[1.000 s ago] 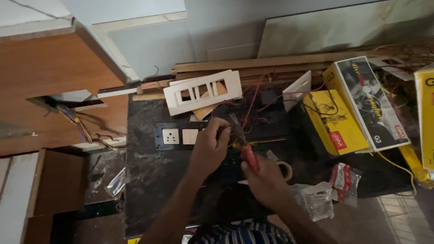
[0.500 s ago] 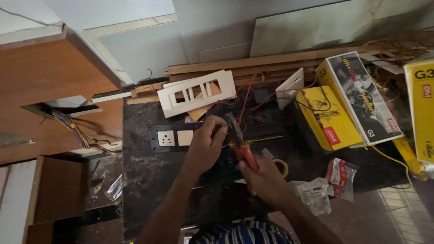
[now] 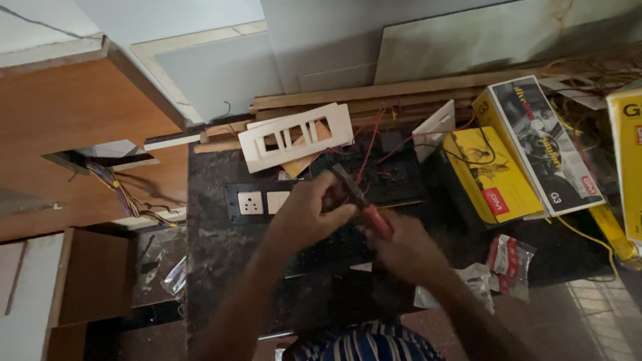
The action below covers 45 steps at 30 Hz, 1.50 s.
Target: The person prepares electrical wires using pliers and a screwdriver, then connects them to a multi-socket outlet panel by hand.
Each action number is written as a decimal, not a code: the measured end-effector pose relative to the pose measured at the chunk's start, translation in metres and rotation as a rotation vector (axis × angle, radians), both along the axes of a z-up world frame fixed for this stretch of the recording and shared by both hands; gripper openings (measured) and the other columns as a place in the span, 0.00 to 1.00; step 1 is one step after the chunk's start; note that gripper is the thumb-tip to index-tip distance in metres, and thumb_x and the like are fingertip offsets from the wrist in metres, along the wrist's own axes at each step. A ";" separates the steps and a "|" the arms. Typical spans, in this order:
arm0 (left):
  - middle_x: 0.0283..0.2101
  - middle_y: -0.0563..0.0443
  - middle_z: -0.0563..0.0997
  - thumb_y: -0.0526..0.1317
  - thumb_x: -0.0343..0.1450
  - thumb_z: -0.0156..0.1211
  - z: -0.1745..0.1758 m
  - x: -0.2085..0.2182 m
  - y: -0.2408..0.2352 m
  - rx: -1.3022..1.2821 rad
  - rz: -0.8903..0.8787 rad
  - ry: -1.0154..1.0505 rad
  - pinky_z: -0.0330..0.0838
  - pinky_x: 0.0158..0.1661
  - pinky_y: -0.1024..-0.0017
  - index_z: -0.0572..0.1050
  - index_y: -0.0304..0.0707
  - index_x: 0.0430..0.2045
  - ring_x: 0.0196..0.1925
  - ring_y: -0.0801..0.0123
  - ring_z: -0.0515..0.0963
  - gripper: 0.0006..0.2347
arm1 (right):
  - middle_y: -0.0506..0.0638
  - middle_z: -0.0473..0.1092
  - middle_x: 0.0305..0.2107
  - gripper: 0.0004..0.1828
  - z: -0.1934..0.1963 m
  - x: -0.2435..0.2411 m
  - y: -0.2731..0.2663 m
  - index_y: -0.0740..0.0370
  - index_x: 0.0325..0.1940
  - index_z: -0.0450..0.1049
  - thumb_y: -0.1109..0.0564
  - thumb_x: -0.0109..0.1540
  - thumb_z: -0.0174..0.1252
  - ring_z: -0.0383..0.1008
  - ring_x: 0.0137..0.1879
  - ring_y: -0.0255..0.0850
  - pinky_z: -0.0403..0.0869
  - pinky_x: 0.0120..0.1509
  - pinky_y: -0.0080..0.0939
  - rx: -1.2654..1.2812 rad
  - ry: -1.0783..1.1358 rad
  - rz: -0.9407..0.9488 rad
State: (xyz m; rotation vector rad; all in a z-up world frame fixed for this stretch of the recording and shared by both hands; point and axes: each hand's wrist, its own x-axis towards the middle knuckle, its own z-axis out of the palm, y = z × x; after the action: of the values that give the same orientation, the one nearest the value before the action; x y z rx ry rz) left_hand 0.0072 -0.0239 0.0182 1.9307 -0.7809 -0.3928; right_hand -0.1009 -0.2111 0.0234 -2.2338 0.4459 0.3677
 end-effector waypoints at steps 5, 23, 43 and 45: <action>0.15 0.55 0.69 0.50 0.58 0.80 -0.019 0.005 -0.010 -0.021 0.217 -0.200 0.62 0.19 0.72 0.66 0.36 0.15 0.17 0.77 0.65 0.23 | 0.54 0.78 0.25 0.12 0.019 0.011 -0.020 0.56 0.44 0.81 0.49 0.61 0.60 0.78 0.31 0.43 0.73 0.38 0.45 -0.050 -0.033 0.189; 0.18 0.58 0.61 0.41 0.69 0.71 -0.046 0.005 -0.017 -0.382 0.634 -0.367 0.56 0.22 0.75 0.68 0.30 0.24 0.22 0.79 0.58 0.16 | 0.59 0.75 0.29 0.14 -0.018 0.012 -0.040 0.63 0.47 0.80 0.52 0.63 0.60 0.73 0.31 0.42 0.71 0.36 0.45 0.209 -0.139 -0.168; 0.34 0.48 0.87 0.40 0.73 0.64 -0.060 0.007 0.038 -0.145 0.552 0.001 0.75 0.31 0.72 0.83 0.34 0.46 0.29 0.75 0.80 0.11 | 0.58 0.72 0.41 0.25 -0.045 0.031 -0.088 0.61 0.48 0.80 0.46 0.52 0.72 0.70 0.50 0.56 0.70 0.55 0.53 -0.436 -0.341 0.322; 0.35 0.46 0.87 0.40 0.73 0.64 -0.061 0.006 0.039 -0.167 0.570 0.118 0.75 0.29 0.73 0.82 0.35 0.48 0.27 0.74 0.80 0.12 | 0.54 0.74 0.41 0.15 -0.060 0.042 -0.067 0.55 0.50 0.81 0.54 0.60 0.62 0.72 0.51 0.51 0.71 0.58 0.51 -0.409 -0.475 0.519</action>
State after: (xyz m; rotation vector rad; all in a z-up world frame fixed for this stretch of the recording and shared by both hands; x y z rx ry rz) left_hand 0.0135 0.0155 -0.0432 1.8556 -0.1593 -0.0855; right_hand -0.0589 -0.2777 -0.0367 -2.7161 -0.3511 -0.0096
